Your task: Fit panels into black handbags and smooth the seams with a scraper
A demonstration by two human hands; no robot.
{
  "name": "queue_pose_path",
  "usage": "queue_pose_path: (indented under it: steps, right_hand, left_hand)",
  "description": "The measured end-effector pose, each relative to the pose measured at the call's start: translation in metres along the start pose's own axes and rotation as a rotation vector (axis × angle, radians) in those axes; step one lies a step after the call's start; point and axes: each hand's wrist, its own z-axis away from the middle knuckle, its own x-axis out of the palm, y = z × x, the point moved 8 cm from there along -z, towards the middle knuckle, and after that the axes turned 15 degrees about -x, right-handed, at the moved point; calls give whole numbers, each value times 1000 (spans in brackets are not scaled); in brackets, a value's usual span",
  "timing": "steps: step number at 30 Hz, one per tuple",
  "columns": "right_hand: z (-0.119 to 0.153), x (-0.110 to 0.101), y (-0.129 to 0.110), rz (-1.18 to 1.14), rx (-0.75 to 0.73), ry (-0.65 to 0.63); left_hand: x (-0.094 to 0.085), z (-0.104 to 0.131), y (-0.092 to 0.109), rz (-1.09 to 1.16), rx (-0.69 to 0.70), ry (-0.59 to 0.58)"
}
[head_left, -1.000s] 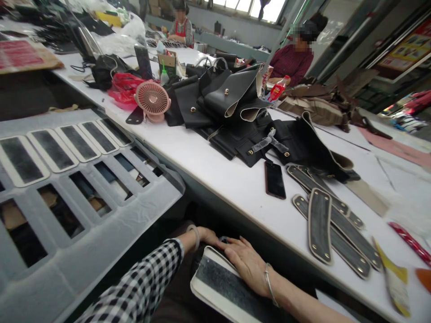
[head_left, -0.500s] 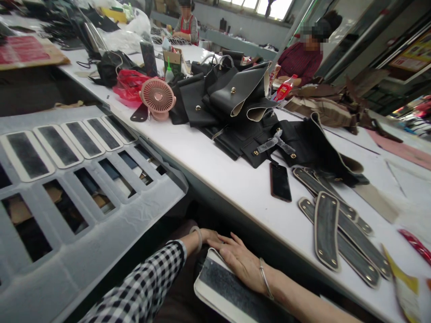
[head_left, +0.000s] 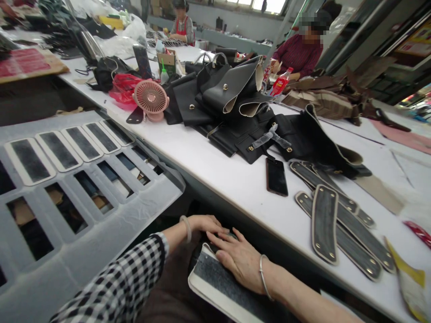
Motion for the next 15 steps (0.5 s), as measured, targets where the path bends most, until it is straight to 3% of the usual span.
queue_pose_path:
  steps: [4, 8, 11, 15]
  right_hand:
    - [25, 3, 5, -68, -10, 8]
    - [55, 8, 15, -117, 23, 1]
    - [81, 13, 25, -139, 71, -5]
    - [114, 19, 37, -165, 136, -12]
  left_hand:
    - [-15, 42, 18, -17, -20, -106]
    - [-14, 82, 46, -118, 18, -149]
    - [-9, 95, 58, -201, 30, -145]
    - [-6, 95, 59, -254, 23, -132]
